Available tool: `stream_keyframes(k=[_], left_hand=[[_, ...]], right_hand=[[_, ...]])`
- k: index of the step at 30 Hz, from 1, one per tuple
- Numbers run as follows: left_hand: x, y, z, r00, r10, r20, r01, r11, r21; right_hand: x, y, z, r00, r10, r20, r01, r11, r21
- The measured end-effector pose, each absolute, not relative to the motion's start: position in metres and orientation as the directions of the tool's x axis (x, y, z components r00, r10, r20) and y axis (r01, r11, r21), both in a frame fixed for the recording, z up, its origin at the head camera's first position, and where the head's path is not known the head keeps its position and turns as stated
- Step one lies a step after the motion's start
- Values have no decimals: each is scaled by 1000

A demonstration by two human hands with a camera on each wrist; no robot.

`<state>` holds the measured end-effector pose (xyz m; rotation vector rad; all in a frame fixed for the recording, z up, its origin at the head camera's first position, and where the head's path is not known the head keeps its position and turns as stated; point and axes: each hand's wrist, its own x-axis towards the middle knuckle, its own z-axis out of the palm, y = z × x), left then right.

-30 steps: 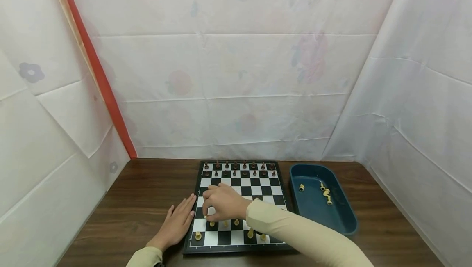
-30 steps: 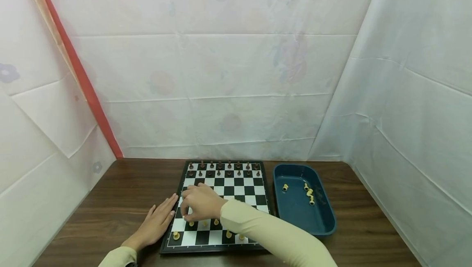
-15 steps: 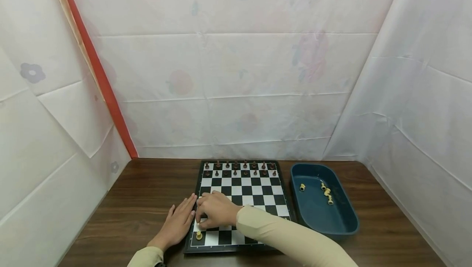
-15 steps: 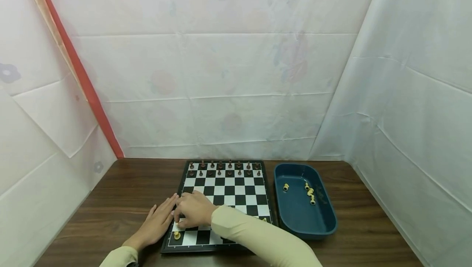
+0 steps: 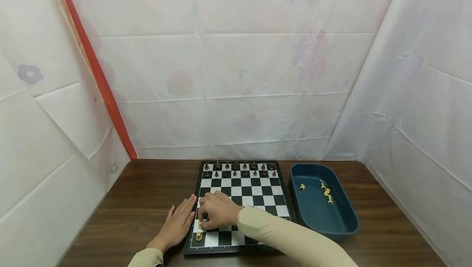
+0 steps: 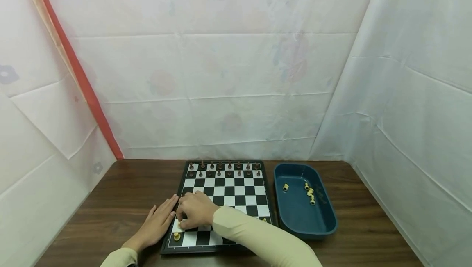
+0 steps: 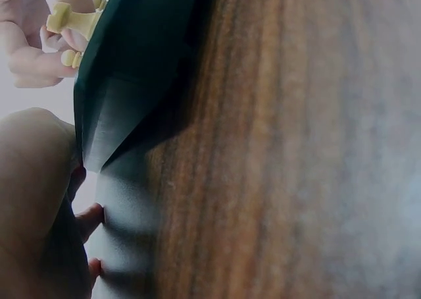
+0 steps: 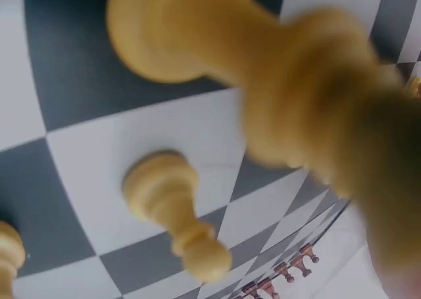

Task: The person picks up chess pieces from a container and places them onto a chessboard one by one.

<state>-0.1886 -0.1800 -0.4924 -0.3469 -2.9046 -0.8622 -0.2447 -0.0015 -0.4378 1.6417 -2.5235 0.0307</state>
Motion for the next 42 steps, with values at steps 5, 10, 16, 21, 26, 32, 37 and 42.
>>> stream_keyframes(k=[5, 10, 16, 21, 26, 32, 37, 42], left_hand=[[-187, -179, -495, -969, 193, 157, 247, 816, 523], [-187, -180, -496, -968, 184, 168, 245, 824, 511], [-190, -179, -495, -972, 176, 153, 230, 833, 504], [-191, -180, -496, -972, 179, 152, 232, 835, 499], [-190, -183, -497, -976, 169, 140, 217, 838, 500], [-189, -185, -495, -980, 160, 119, 199, 838, 508], [-188, -184, -493, -981, 160, 114, 196, 839, 508], [-187, -184, -494, -977, 160, 140, 209, 841, 500]], right_hand=[[-244, 7, -430, -402, -906, 133, -909, 412, 61], [-246, 23, -418, -405, -896, 179, -905, 421, 57], [-253, 47, -406, -410, -882, 232, -895, 438, 81], [-255, 69, -395, -413, -876, 249, -884, 452, 124], [-261, 93, -384, -435, -863, 255, -865, 479, 146], [-271, 129, -378, -477, -835, 274, -833, 529, 160], [-278, 161, -374, -527, -797, 295, -791, 587, 174], [-290, 192, -372, -575, -755, 315, -741, 644, 191]])
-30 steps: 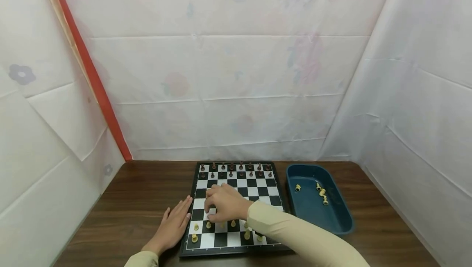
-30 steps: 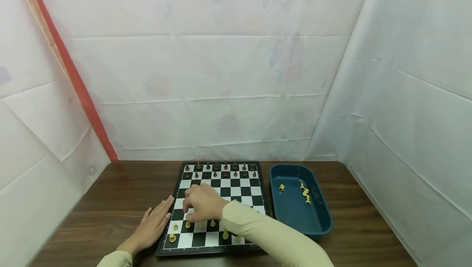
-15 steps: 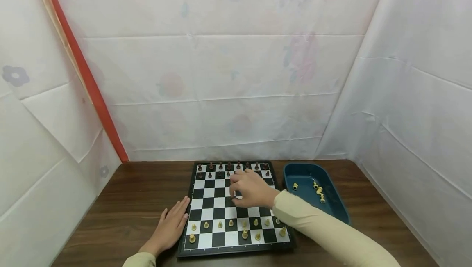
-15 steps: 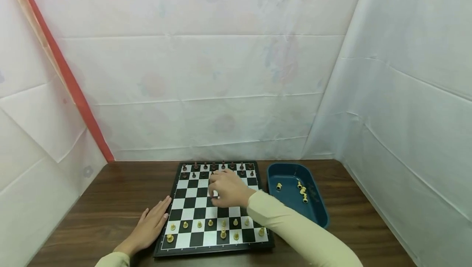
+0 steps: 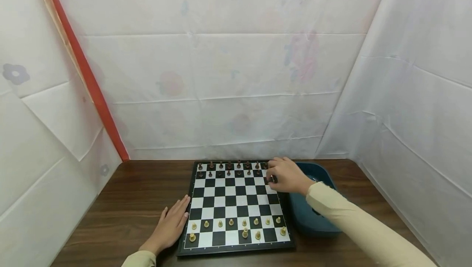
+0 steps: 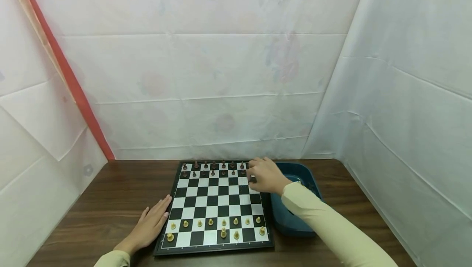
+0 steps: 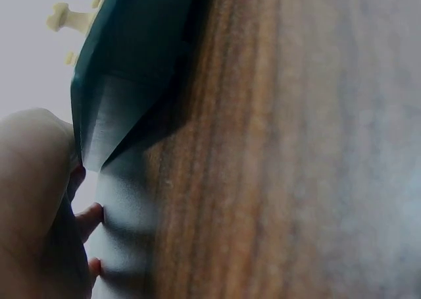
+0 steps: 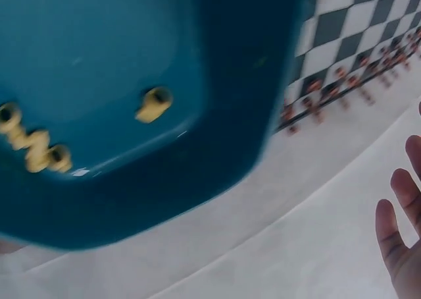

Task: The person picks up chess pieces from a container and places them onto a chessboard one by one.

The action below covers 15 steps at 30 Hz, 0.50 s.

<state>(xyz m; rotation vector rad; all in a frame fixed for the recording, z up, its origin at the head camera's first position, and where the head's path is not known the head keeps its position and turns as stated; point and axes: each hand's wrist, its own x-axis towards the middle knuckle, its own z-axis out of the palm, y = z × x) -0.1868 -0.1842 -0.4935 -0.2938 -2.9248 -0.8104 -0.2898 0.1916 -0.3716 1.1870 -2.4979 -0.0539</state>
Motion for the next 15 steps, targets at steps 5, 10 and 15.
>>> stream_keyframes(k=[5, 10, 15], left_hand=[[-186, -184, -494, -977, 157, 147, 210, 840, 499], [-185, -184, -495, -978, 152, 145, 205, 837, 507], [-185, -183, -494, -981, 152, 121, 194, 830, 522]], right_hand=[[-301, 222, -374, -627, -713, 314, -705, 691, 160], [-312, 248, -382, -678, -672, 299, -664, 734, 143], [-321, 266, -396, -727, -628, 277, -614, 776, 146]])
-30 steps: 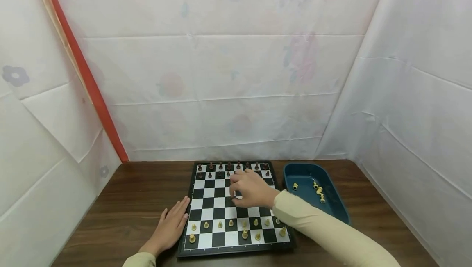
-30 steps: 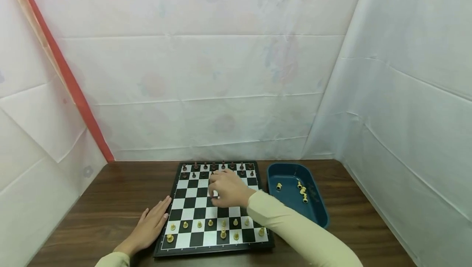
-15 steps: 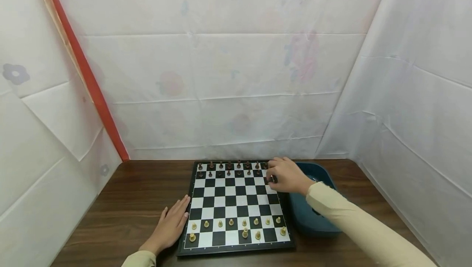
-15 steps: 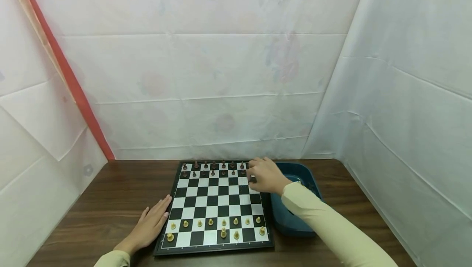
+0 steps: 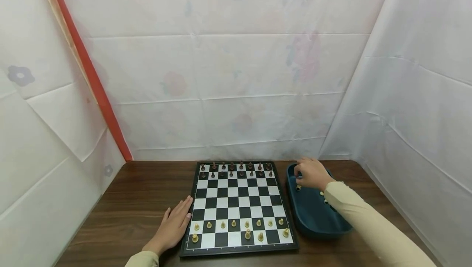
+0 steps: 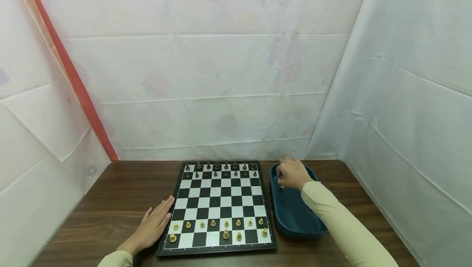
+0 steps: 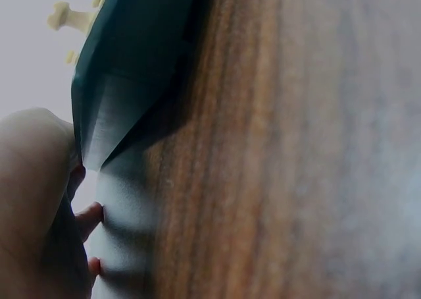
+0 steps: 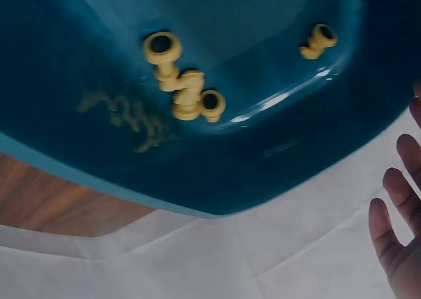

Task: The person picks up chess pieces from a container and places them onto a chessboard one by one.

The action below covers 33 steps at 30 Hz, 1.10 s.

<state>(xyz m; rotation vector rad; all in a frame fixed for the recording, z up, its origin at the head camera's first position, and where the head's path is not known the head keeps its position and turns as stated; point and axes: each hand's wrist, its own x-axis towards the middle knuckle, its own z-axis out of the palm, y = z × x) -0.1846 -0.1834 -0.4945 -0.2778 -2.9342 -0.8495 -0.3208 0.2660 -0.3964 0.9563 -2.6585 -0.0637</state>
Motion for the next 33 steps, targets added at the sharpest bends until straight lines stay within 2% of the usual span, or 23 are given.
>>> stream_keyframes(k=[4, 8, 13, 17, 22, 33], left_hand=[[-184, -183, -493, -982, 149, 112, 186, 829, 528], [-185, -184, -493, -983, 144, 116, 184, 828, 530], [-185, -184, -493, -982, 143, 120, 185, 830, 526], [-185, -184, -494, -983, 142, 116, 182, 827, 532], [-184, -183, -495, -983, 141, 116, 181, 826, 534], [-182, -183, -493, -982, 141, 125, 186, 828, 529]], right_hand=[[-324, 272, -402, -767, -592, 246, -574, 805, 147], [-325, 269, -403, -822, -533, 201, -529, 845, 79], [-328, 264, -415, -915, -390, 104, -393, 920, -12], [-331, 262, -425, -962, -272, 32, -273, 961, -42], [-330, 257, -427, -984, -179, -18, -178, 983, -54], [-332, 251, -426, -988, -150, -41, -143, 981, -130]])
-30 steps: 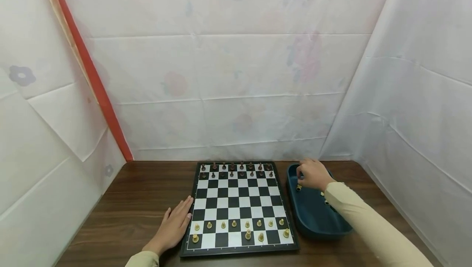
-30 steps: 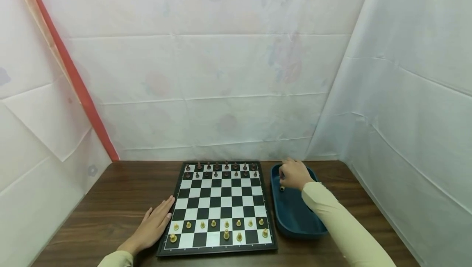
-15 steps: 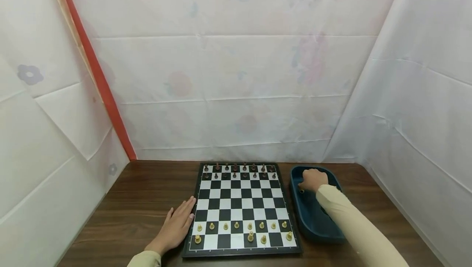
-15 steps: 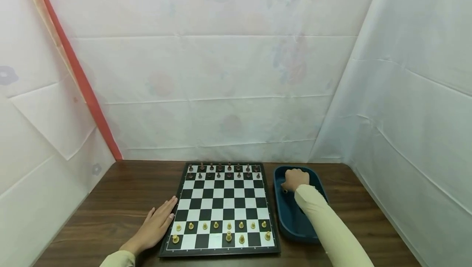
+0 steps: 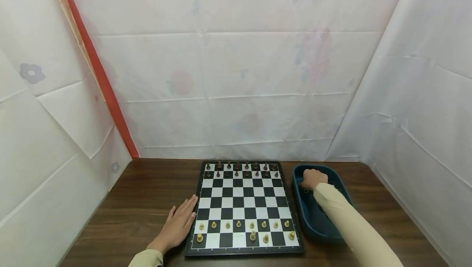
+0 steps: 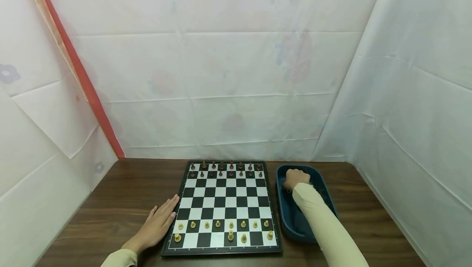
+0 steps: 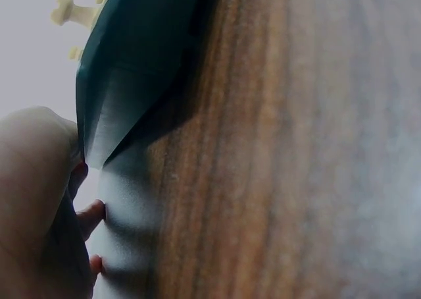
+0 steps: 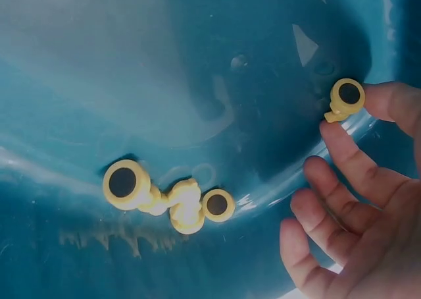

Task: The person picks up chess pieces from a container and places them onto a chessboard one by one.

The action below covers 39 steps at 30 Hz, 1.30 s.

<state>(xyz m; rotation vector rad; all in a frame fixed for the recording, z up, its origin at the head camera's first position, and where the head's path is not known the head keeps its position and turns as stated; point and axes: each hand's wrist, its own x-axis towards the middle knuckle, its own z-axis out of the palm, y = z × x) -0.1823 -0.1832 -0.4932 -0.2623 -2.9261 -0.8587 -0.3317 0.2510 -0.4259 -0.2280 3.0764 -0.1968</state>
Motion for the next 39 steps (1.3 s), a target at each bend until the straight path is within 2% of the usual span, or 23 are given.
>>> stream_keyframes(k=[11, 19, 24, 28, 39], left_hand=[[-184, -181, -494, -983, 138, 121, 182, 827, 531], [-183, -180, -491, -984, 135, 114, 175, 828, 532], [-182, -182, -491, -984, 135, 117, 177, 832, 526], [-183, -182, -491, -983, 137, 119, 179, 832, 526], [-182, -182, -489, -982, 144, 121, 186, 836, 516]], right_hand=[[-336, 255, -431, -984, -167, -58, -156, 975, -158], [-335, 261, -429, -968, -250, -29, -244, 960, -140], [-337, 265, -427, -926, -377, 35, -378, 919, -109], [-341, 267, -427, -882, -466, 62, -468, 883, -27], [-334, 269, -411, -775, -605, 184, -595, 796, 113]])
